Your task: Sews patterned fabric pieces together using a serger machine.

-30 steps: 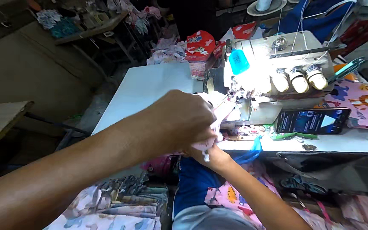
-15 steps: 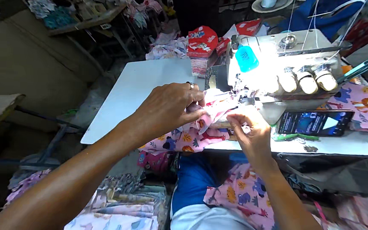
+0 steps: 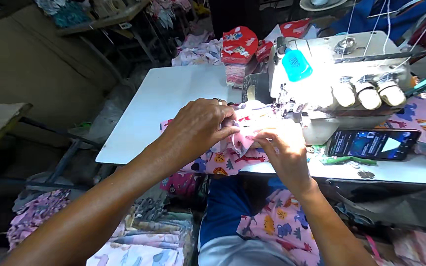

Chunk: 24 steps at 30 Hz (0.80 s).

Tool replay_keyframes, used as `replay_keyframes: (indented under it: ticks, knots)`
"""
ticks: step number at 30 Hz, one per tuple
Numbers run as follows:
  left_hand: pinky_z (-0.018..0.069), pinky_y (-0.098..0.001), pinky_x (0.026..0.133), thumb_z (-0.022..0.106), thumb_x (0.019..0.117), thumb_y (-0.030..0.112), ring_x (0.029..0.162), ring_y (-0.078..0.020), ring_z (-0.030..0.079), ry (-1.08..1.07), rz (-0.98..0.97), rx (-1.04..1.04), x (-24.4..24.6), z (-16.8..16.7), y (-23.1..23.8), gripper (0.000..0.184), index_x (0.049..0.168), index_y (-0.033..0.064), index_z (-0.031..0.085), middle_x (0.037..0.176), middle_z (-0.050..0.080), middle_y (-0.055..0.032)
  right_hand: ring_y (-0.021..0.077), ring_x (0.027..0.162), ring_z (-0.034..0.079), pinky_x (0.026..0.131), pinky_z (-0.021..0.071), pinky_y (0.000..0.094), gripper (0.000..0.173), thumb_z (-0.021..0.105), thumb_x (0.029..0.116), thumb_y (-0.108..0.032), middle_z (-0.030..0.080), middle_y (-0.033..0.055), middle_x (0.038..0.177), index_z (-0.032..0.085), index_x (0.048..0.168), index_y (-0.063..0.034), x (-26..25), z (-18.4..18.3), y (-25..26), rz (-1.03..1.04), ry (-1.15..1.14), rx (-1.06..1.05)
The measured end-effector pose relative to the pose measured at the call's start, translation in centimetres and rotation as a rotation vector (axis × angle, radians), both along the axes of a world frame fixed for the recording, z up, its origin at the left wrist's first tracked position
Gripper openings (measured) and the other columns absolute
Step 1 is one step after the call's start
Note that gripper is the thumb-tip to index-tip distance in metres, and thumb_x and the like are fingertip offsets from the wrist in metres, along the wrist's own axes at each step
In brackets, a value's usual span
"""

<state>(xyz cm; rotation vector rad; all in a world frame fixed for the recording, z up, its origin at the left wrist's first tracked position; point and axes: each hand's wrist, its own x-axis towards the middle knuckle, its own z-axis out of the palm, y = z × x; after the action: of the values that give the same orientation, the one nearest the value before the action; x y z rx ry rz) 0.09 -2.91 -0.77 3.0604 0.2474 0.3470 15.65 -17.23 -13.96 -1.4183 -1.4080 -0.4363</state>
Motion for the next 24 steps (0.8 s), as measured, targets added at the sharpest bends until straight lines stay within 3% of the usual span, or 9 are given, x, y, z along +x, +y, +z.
replay_keyframes:
  ticks: [3, 6, 10, 13, 17, 24]
  knots:
    - [0.0457, -0.0297, 0.060, 0.064, 0.0958, 0.031, 0.068, -0.0115, 0.059, -0.017, 0.010, -0.023, 0.1, -0.2, -0.1, 0.021, 0.089, 0.0132, 0.073, 0.080, 0.064, 0.0003, 0.0245, 0.108, 0.067, 0.095, 0.0508, 0.0392, 0.016, 0.067, 0.0981, -0.012, 0.074, 0.0106, 0.109, 0.078, 0.109, -0.0067, 0.1, -0.2, 0.2, -0.007, -0.007, -0.038]
    - [0.0436, -0.0247, 0.059, 0.062, 0.0941, 0.034, 0.067, -0.0053, 0.057, -0.010, 0.001, -0.066, 0.1, 0.0, -0.3, 0.020, 0.087, 0.0169, 0.069, 0.078, 0.061, 0.0057, 0.0241, 0.099, 0.065, 0.089, 0.0503, 0.0376, 0.014, 0.067, 0.0970, -0.008, 0.072, 0.0107, 0.102, 0.079, 0.105, -0.0064, 0.5, -0.1, 0.5, -0.034, 0.002, -0.010]
    - [0.0399, -0.0263, 0.057, 0.063, 0.0924, 0.037, 0.064, -0.0067, 0.053, -0.001, 0.042, -0.091, 0.1, 0.0, -0.5, 0.021, 0.088, 0.0167, 0.067, 0.076, 0.057, 0.0051, 0.0242, 0.098, 0.066, 0.087, 0.0499, 0.0388, 0.013, 0.069, 0.0969, -0.011, 0.073, 0.0114, 0.102, 0.079, 0.103, -0.0068, 0.9, -0.4, 0.6, -0.114, 0.048, -0.003]
    - [0.0419, -0.0264, 0.056, 0.065, 0.0929, 0.035, 0.063, -0.0060, 0.054, -0.029, 0.066, -0.102, 0.2, -0.2, -0.8, 0.017, 0.093, 0.0181, 0.067, 0.074, 0.058, 0.0070, 0.0229, 0.097, 0.067, 0.087, 0.0512, 0.0378, 0.013, 0.070, 0.0971, -0.015, 0.073, 0.0110, 0.099, 0.076, 0.101, -0.0054, 0.9, -0.8, 0.6, -0.131, 0.095, 0.006]
    - [0.0425, -0.0256, 0.057, 0.065, 0.0931, 0.034, 0.063, -0.0042, 0.054, -0.036, 0.082, -0.149, 0.2, -0.1, -1.1, 0.015, 0.097, 0.0196, 0.068, 0.075, 0.059, 0.0088, 0.0213, 0.086, 0.066, 0.079, 0.0519, 0.0349, 0.015, 0.071, 0.0966, -0.017, 0.071, 0.0114, 0.096, 0.075, 0.101, -0.0038, 1.1, -1.1, 0.8, -0.162, 0.124, -0.006]
    - [0.0417, -0.0236, 0.057, 0.067, 0.0935, 0.041, 0.062, -0.0022, 0.054, -0.024, 0.086, -0.158, 0.0, 0.0, -0.9, 0.020, 0.095, 0.0209, 0.069, 0.075, 0.061, 0.0108, 0.0246, 0.096, 0.066, 0.085, 0.0509, 0.0387, 0.010, 0.073, 0.0939, -0.013, 0.071, 0.0124, 0.098, 0.074, 0.098, -0.0043, 1.4, -1.5, 1.5, -0.164, 0.090, 0.022]
